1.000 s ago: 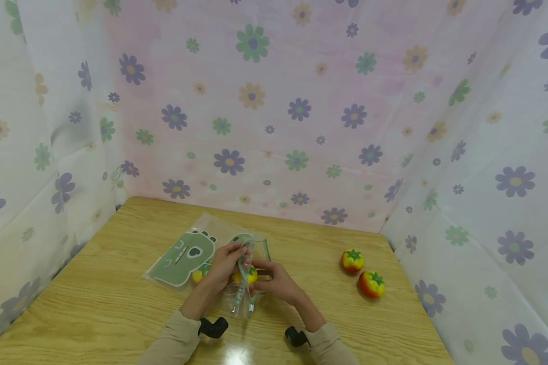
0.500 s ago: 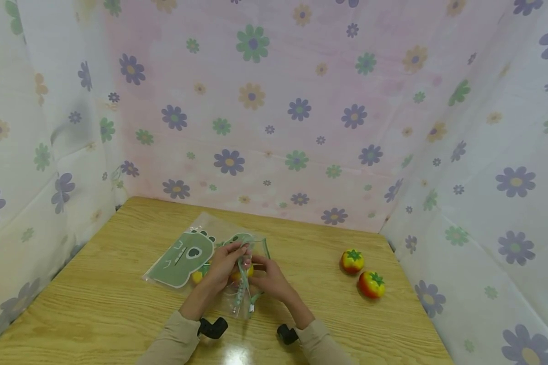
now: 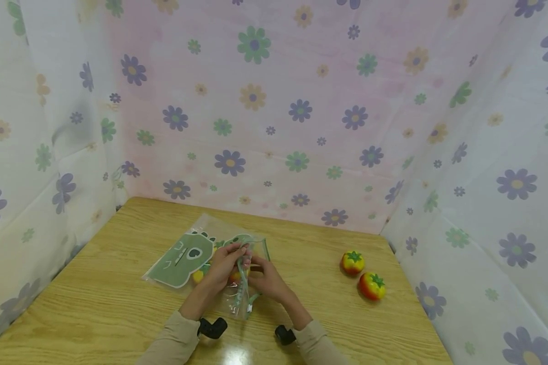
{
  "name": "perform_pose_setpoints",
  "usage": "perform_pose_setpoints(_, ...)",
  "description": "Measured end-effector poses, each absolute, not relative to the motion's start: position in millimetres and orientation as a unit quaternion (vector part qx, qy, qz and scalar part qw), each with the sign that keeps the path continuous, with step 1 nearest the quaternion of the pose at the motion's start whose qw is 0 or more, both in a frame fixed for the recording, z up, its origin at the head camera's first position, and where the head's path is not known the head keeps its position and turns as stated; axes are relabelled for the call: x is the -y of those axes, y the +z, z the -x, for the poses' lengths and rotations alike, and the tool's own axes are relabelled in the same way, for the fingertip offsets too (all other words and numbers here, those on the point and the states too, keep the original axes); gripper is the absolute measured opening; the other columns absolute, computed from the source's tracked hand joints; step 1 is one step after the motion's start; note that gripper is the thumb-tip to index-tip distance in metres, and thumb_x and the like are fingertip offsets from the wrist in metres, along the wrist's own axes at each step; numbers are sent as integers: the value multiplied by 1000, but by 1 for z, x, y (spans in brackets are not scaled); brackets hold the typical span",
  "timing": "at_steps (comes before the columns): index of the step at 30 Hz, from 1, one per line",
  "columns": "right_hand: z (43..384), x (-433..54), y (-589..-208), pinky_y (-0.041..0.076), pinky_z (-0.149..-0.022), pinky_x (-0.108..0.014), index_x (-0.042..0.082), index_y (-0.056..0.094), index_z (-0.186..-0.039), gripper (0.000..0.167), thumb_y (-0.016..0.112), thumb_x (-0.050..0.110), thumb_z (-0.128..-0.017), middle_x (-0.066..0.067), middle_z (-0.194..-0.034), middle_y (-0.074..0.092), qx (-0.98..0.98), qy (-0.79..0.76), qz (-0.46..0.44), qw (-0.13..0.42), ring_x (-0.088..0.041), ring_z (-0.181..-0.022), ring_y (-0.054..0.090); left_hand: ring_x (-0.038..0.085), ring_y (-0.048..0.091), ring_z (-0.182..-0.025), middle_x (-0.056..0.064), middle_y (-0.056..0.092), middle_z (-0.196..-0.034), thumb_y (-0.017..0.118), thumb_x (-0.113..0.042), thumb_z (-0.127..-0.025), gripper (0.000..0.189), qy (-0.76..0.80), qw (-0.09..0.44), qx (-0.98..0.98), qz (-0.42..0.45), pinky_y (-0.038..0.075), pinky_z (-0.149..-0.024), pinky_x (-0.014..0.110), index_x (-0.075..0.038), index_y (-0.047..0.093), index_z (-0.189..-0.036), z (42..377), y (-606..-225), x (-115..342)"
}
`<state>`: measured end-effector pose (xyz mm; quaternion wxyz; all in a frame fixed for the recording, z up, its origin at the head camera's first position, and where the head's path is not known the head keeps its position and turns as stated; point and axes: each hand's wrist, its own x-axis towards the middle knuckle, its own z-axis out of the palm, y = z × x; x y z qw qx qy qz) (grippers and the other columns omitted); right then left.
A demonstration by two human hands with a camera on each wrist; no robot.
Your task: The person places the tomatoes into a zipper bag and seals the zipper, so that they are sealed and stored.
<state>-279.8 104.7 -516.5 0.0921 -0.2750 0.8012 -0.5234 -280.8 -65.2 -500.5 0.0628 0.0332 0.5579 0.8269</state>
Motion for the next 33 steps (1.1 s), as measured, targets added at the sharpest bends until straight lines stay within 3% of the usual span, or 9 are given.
perform_pose_setpoints(7,275,-111,-509,50,-108,-49,2,42,-153,56,62,8,-101,-21,-153,46,-805,-508,291,99,-44,-135,50,8,64,-72,4,68,-92,51,-6,-107,33,826,66,-559,-34,59,-68,19,16,53,-131,280,-500,67)
perform_pose_setpoints(13,269,-121,-498,54,-101,-53,0,43,-152,53,60,12,-103,-22,-154,45,-824,-489,273,92,-47,-133,51,9,63,-72,4,67,-92,50,-6,-107,33,826,67,-559,-37,58,-67,19,16,52,-131,280,-501,68)
perform_pose_setpoints(16,268,-126,-493,57,-97,-51,-4,49,-146,48,60,9,-102,-24,-151,48,-825,-497,260,67,-47,-130,54,10,62,-72,6,68,-93,50,-5,-107,31,827,63,-559,-32,58,-66,19,16,53,-130,280,-501,68)
perform_pose_setpoints(23,277,-144,-488,61,-86,-30,-6,60,-133,34,61,-1,-100,-27,-138,57,-790,-576,211,-8,-44,-119,60,10,63,-69,8,69,-92,50,-2,-106,29,832,59,-551,-19,57,-63,20,15,54,-129,282,-503,66)
perform_pose_setpoints(33,291,-194,-497,59,-82,-24,-2,67,-125,27,64,1,-98,-21,-126,66,-786,-582,158,-139,-36,-108,65,7,62,-67,2,68,-87,50,-2,-106,31,830,53,-554,-32,57,-63,18,19,51,-129,283,-506,66)
